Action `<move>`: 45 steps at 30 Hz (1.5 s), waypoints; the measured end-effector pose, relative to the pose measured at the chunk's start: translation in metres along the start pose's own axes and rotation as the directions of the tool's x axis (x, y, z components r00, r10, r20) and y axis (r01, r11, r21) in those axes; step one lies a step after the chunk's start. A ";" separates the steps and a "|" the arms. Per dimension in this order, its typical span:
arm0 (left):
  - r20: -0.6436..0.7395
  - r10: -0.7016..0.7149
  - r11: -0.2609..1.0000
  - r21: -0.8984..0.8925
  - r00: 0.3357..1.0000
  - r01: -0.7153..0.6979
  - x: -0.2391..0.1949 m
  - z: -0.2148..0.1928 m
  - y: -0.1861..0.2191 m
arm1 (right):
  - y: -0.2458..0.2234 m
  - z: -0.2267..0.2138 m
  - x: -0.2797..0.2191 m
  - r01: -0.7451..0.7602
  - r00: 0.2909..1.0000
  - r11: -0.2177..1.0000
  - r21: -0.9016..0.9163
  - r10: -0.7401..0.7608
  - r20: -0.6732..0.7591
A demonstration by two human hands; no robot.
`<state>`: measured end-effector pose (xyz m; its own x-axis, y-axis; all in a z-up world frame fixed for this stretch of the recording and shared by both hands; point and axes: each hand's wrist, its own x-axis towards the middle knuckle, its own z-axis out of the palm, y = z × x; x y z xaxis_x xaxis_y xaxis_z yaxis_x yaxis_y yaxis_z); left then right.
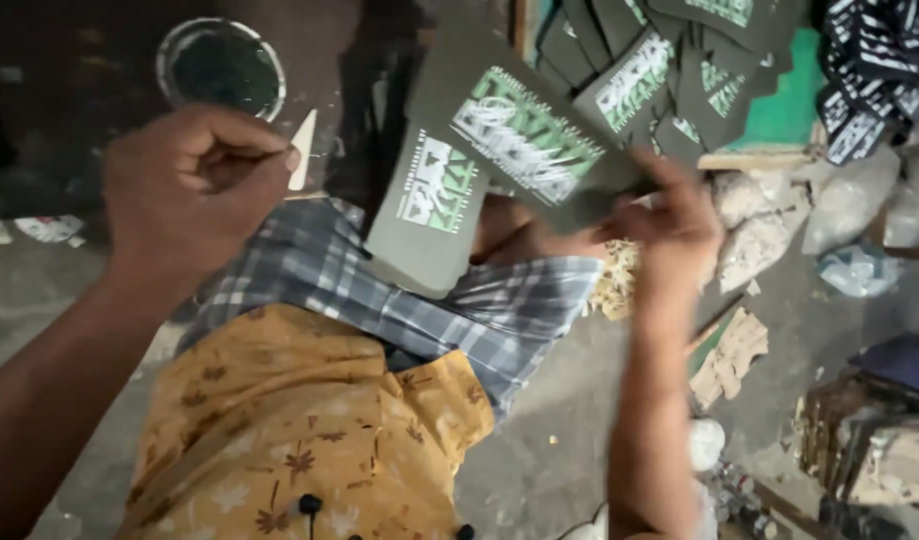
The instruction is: Cleaning and detailing printed streetwear labels using a needle-like tool to remove excess ink or debris.
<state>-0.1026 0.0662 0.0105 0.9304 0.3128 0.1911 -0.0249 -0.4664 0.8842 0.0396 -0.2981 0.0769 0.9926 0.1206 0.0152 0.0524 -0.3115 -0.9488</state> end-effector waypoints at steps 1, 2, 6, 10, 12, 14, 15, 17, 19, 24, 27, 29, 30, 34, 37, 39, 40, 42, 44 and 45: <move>-0.010 0.004 0.996 -0.092 1.000 -0.005 -0.001 -0.001 -0.001 | -0.007 -0.016 0.021 0.097 0.995 0.992 -0.078 -0.096 0.015; -0.014 0.009 0.982 -0.187 1.000 -0.012 -0.002 -0.001 -0.001 | -0.014 -0.034 0.041 0.191 0.982 0.969 -0.156 -0.188 0.033; 0.000 -0.104 0.976 -0.195 0.995 0.102 -0.009 -0.002 -0.003 | -0.004 -0.095 0.127 0.084 0.996 0.908 0.411 -0.085 -0.017; -0.015 -0.151 0.969 -0.200 0.988 0.145 -0.006 -0.005 -0.012 | 0.009 -0.061 0.127 0.153 0.969 0.920 0.361 -0.068 -0.237; -0.040 -0.156 0.978 -0.143 0.987 0.149 0.003 -0.008 -0.022 | 0.023 -0.017 0.083 0.151 0.958 0.987 -0.046 -0.158 -0.241; -0.135 -0.028 0.995 0.089 0.991 0.040 0.011 -0.017 -0.037 | 0.067 0.016 0.032 0.402 0.908 0.863 -0.308 -0.420 0.009; -0.157 -0.040 0.993 0.107 0.987 0.058 0.016 -0.017 -0.055 | 0.056 0.043 -0.003 0.413 0.906 0.865 -0.284 -0.422 0.031; -0.150 0.180 0.956 0.258 0.972 -0.137 0.025 -0.021 -0.092 | 0.032 0.091 -0.075 0.199 0.948 0.973 0.114 -0.220 0.230; -0.156 0.222 0.929 0.335 0.963 -0.160 0.035 -0.017 -0.103 | 0.021 0.109 -0.095 0.352 0.915 0.918 -0.183 -0.296 0.275; -0.132 0.301 0.861 0.464 0.945 -0.209 0.044 -0.006 -0.112 | 0.026 0.115 -0.115 0.482 0.872 0.694 -0.535 -0.320 0.370; -0.138 0.313 0.854 0.475 0.940 -0.214 0.047 -0.004 -0.114 | 0.027 0.108 -0.115 0.480 0.875 0.684 -0.550 -0.323 0.362; -0.135 0.347 0.834 0.498 0.928 -0.240 0.049 -0.004 -0.114 | 0.026 0.103 -0.114 0.469 0.881 0.702 -0.536 -0.323 0.347; -0.141 0.343 0.832 0.505 0.929 -0.230 0.048 -0.005 -0.113 | 0.025 0.105 -0.114 0.476 0.876 0.703 -0.527 -0.327 0.356; -0.135 0.351 0.840 0.484 0.926 -0.247 0.049 -0.003 -0.114 | 0.024 0.108 -0.113 0.479 0.876 0.698 -0.532 -0.339 0.344; -0.128 0.370 0.828 0.494 0.920 -0.265 0.048 0.000 -0.118 | 0.030 0.105 -0.117 0.484 0.874 0.670 -0.562 -0.348 0.339; -0.123 0.384 0.815 0.511 0.915 -0.274 0.050 -0.001 -0.119 | 0.035 0.105 -0.119 0.483 0.876 0.656 -0.580 -0.352 0.331; -0.128 0.382 0.813 0.517 0.915 -0.267 0.050 -0.001 -0.119 | 0.036 0.105 -0.120 0.466 0.885 0.660 -0.590 -0.339 0.321; -0.130 0.382 0.812 0.520 0.915 -0.265 0.050 -0.003 -0.115 | 0.036 0.108 -0.120 0.446 0.895 0.662 -0.602 -0.324 0.306; -0.177 0.361 0.857 0.451 0.916 -0.250 0.050 -0.006 -0.105 | 0.033 0.114 -0.119 0.472 0.881 0.674 -0.568 -0.371 0.293; -0.174 0.364 0.857 0.449 0.915 -0.255 0.050 -0.005 -0.104 | 0.033 0.116 -0.117 0.469 0.883 0.674 -0.571 -0.371 0.288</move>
<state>-0.0555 0.1345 -0.0701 0.7786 0.2607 0.5708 -0.0945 -0.8505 0.5174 -0.0878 -0.2135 0.0071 0.8255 0.4933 0.2744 0.5635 -0.6913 -0.4524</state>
